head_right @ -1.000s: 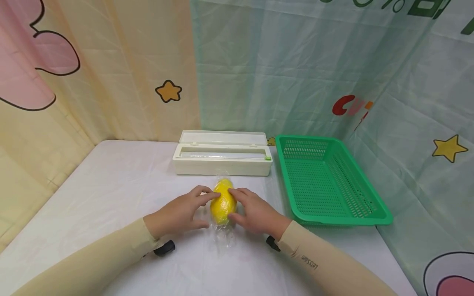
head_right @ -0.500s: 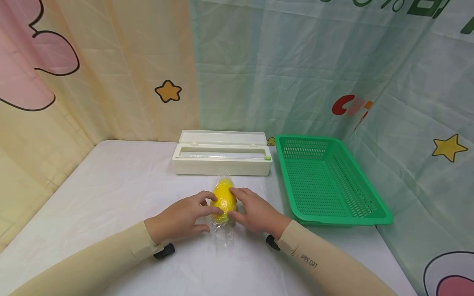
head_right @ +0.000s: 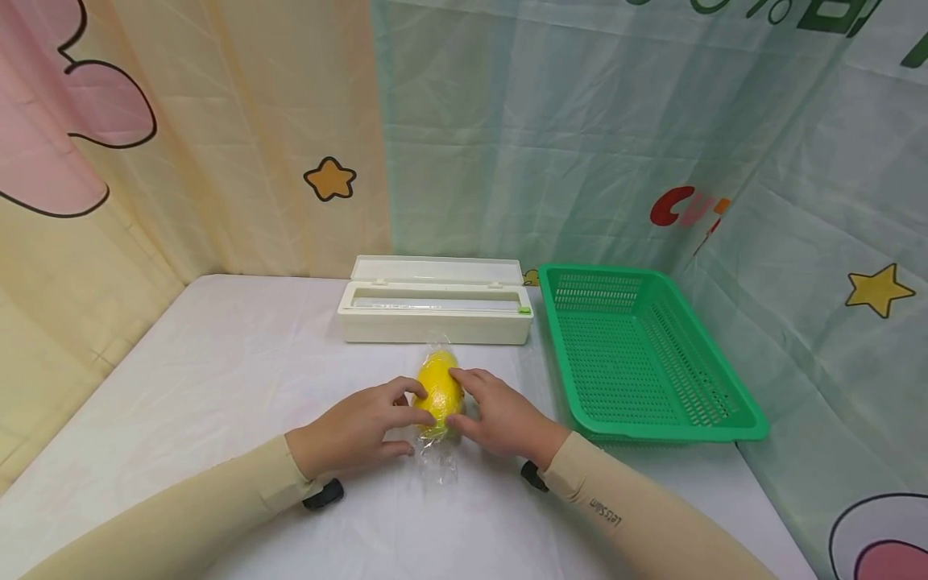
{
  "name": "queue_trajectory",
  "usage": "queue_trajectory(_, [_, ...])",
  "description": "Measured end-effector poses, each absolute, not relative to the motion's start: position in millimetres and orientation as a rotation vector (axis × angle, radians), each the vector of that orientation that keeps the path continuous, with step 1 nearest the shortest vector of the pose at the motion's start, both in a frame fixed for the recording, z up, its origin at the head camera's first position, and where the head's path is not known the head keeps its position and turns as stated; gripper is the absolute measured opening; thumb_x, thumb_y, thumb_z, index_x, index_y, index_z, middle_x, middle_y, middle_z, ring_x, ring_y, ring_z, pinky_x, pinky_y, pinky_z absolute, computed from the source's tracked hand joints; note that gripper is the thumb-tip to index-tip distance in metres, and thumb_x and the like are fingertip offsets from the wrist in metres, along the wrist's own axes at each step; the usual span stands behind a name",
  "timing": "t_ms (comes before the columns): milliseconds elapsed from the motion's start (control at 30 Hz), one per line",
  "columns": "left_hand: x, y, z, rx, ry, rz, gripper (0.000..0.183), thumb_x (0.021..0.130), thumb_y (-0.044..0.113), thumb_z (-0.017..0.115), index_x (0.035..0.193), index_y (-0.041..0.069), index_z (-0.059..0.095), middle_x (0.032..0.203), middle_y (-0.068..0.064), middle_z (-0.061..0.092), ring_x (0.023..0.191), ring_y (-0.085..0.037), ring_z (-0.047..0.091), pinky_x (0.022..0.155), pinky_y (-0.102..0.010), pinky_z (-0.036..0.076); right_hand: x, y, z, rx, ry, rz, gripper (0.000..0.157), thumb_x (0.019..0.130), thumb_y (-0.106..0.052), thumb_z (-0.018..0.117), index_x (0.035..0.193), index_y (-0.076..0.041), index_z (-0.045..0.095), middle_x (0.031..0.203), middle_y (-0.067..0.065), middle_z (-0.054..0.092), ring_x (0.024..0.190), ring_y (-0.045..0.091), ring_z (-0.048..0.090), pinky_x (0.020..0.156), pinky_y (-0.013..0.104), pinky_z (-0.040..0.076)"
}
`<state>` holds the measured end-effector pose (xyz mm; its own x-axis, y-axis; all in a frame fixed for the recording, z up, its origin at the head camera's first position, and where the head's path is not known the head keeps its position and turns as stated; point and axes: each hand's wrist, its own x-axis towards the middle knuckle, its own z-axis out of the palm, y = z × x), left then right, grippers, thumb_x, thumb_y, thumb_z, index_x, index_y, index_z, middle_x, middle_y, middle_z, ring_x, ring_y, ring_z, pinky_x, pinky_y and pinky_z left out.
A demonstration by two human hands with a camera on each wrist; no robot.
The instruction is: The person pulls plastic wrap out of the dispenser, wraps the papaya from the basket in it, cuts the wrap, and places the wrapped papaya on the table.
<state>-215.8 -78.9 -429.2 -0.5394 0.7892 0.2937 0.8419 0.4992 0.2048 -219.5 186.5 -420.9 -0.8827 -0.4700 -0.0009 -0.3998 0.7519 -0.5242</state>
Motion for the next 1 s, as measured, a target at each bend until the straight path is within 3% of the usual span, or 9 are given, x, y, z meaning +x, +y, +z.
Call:
queue_trajectory(500, [-218.3, -77.6, -431.9, -1.398, -2.442, -0.443, 0.018, 0.093, 0.024, 0.083, 0.11, 0.025, 0.08, 0.126, -0.004, 0.065, 0.084, -0.014, 0.067, 0.079, -0.024, 0.058, -215.2, 184.3, -418.4, -0.835, 2.918, -0.717, 0.073, 0.097, -0.033, 0.077, 0.158, -0.01, 0.045, 0.157, 0.009, 0.049, 0.141, 0.028, 0.054, 0.114, 0.045, 0.05])
queue_trajectory(633, [-218.6, -77.0, -431.1, -1.375, -2.467, -0.469, 0.014, 0.094, 0.027, 0.082, 0.108, 0.024, 0.081, 0.125, -0.004, 0.066, 0.084, -0.013, 0.067, 0.078, -0.024, 0.058, -212.3, 184.6, -414.9, -0.993, 2.982, -0.708, 0.048, 0.093, -0.027, 0.082, 0.133, -0.01, 0.063, 0.148, 0.009, 0.057, 0.134, 0.029, 0.058, 0.11, 0.044, 0.054])
queue_trajectory(733, [-218.4, -76.6, -430.3, -1.349, -2.496, -0.51, 0.012, 0.095, 0.028, 0.08, 0.107, 0.024, 0.081, 0.124, -0.003, 0.065, 0.083, -0.012, 0.067, 0.076, -0.023, 0.057, -209.1, 184.6, -412.3, -1.177, 2.992, -0.609, 0.032, 0.087, -0.022, 0.088, 0.109, -0.014, 0.066, 0.139, 0.01, 0.061, 0.129, 0.029, 0.06, 0.105, 0.042, 0.057])
queue_trajectory(833, [-218.3, -76.2, -429.2, -1.318, -2.523, -0.56, 0.01, 0.097, 0.027, 0.078, 0.106, 0.023, 0.08, 0.124, -0.001, 0.065, 0.082, -0.011, 0.068, 0.076, -0.023, 0.057, -205.6, 183.5, -411.7, -1.293, 2.955, -0.45, 0.034, 0.082, -0.028, 0.093, 0.102, -0.018, 0.067, 0.137, 0.008, 0.06, 0.129, 0.028, 0.057, 0.106, 0.04, 0.056])
queue_trajectory(1000, [-218.1, -75.2, -428.3, -1.282, -2.557, -0.628, 0.008, 0.099, 0.025, 0.076, 0.106, 0.022, 0.078, 0.124, 0.0, 0.065, 0.082, -0.01, 0.068, 0.077, -0.025, 0.058, -201.8, 179.3, -414.9, -1.331, 2.954, -0.246, 0.052, 0.075, -0.049, 0.094, 0.109, -0.02, 0.067, 0.14, 0.008, 0.056, 0.132, 0.026, 0.053, 0.11, 0.039, 0.053])
